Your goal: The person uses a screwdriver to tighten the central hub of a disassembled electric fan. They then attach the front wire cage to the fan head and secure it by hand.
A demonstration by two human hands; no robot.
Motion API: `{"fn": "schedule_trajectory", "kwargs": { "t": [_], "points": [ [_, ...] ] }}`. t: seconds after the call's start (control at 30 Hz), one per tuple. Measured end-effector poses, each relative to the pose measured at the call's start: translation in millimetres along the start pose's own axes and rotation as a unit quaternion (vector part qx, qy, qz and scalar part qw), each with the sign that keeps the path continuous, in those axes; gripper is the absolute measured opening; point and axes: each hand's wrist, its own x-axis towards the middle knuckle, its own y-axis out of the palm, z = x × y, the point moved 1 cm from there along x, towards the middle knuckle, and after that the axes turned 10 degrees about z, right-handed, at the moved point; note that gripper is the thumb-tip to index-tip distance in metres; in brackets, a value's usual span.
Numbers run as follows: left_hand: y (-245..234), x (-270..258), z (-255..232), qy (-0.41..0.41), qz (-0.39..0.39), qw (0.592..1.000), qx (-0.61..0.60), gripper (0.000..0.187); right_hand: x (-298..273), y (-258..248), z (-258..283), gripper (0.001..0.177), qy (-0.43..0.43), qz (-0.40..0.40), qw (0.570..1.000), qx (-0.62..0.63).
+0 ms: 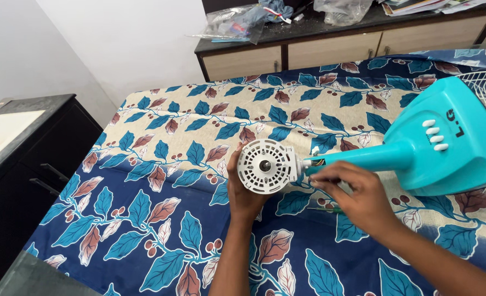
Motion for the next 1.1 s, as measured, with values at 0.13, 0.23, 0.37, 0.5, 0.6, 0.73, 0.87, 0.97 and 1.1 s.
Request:
{"fn": "schedule_trajectory", "kwargs": {
  "t": [0.13, 0.23, 0.37, 0.5, 0.6, 0.73, 0.87, 0.97, 1.1],
  "points": [
    [0, 1, 1, -0.019, 0.005, 1.0, -0.013, 0.116, 37, 2, 21, 0.013, -0.06, 0.046, 0.997, -0.032],
    [1, 1, -1, -0.018, 0.011, 0.999, -0.032, 0.117, 56, 9, 29, 0.01, -0.069, 0.038, 0.997, -0.027],
    [2, 6, -3, -0.054, 0.016, 0.997, -0.054, 0.118, 66, 15, 30, 0.014, -0.039, -0.002, 0.999, 0.005],
    [5, 8, -8, -0.029, -0.003, 0.997, -0.066, 0.123, 67, 14, 27, 0.014, -0.028, -0.003, 1.0, 0.004],
    [4, 6, -8, -0.046, 0.004, 0.994, -0.095, 0.122, 68, 12, 25, 0.014, -0.049, 0.004, 0.999, 0.017],
    [5, 7, -5, -0.059, 0.014, 0.992, -0.113, 0.119, 68, 7, 23, 0.012, -0.06, 0.028, 0.998, -0.013],
    [5, 4, -3, -0.041, 0.0, 0.997, -0.069, 0.12, 71, 3, 25, 0.011, -0.074, 0.064, 0.995, -0.034],
    [5, 4, -1, -0.043, 0.001, 0.996, -0.076, 0.12, 75, -2, 29, 0.011, -0.1, 0.091, 0.988, -0.079],
    [3, 3, 1, -0.046, 0.006, 0.994, -0.1, 0.119, 81, -1, 36, 0.013, -0.11, 0.122, 0.978, -0.13]
  ]
}}
